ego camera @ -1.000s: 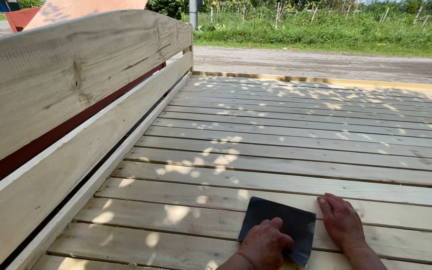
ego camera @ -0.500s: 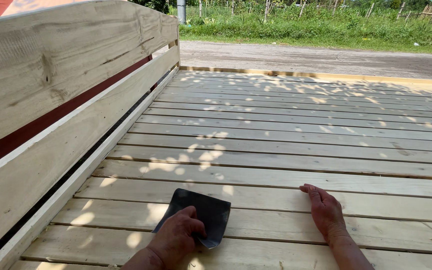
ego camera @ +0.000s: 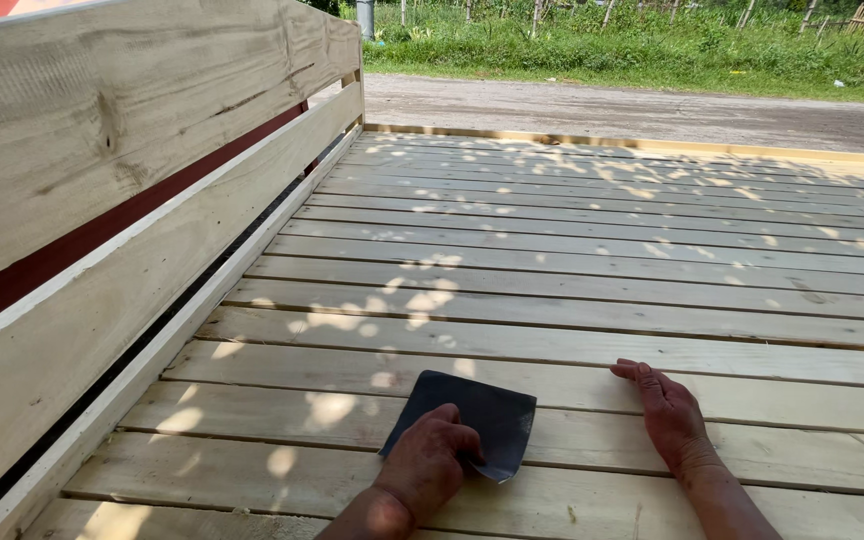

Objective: The person sands the wooden plank surface of a trailer bed by hand, rubbing a sheet of sandpaper back and forth across the planks. They occasionally reposition the sandpaper in their hand and shift to sand different areas of the planks.

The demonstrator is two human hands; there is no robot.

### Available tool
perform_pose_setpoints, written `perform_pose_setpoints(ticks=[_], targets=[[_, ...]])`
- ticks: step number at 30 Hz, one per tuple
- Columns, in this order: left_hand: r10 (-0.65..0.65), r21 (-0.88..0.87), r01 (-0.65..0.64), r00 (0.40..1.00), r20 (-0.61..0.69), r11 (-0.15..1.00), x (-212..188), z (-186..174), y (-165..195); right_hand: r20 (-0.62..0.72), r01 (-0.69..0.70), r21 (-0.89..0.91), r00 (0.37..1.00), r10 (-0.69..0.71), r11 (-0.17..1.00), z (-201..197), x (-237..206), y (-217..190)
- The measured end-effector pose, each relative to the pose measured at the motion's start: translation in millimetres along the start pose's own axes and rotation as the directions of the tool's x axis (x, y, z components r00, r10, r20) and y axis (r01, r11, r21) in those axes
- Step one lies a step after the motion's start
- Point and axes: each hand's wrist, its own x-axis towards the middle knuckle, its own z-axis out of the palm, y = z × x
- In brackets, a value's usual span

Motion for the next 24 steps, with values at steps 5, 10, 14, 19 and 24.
perform_pose_setpoints(ticks=[5, 10, 14, 19, 24], targets=[[0.039, -0.037, -0.045, 0.988, -0.152, 0.998, -69.0, -140.9, -129.8, -0.007, -0.027, -0.041, 1.0, 0.027, 0.999, 1.1, -0.3, -4.9], [-0.484, -0.141, 0.463, 0.832, -0.272, 0.875, -128.9, -211.9, -170.7, -0.006, -0.041, 0.0, 0.999, 0.041, 0.999, 4.1, -0.5, -5.4], [-0.39, -0.14, 0.38, 0.92, -0.05, 0.914, -133.5, -173.5, -140.4, -0.018, -0.012, -0.068, 1.0, 0.011, 0.998, 8.1, 1.4, -0.7], [-0.033, -0.349, 0.099, 0.981, 0.192, 0.932, -78.0, -46.4, -54.7, 0.014, -0.005, -0.141, 1.0, 0.007, 0.99, 10.4, 6.5, 2.0], [0.373, -0.032, -0.375, 0.903, 0.213, 0.927, -24.3, 44.6, 14.2, 0.017, -0.052, -0.162, 0.998, 0.056, 0.985, 7.9, 8.7, -1.3]])
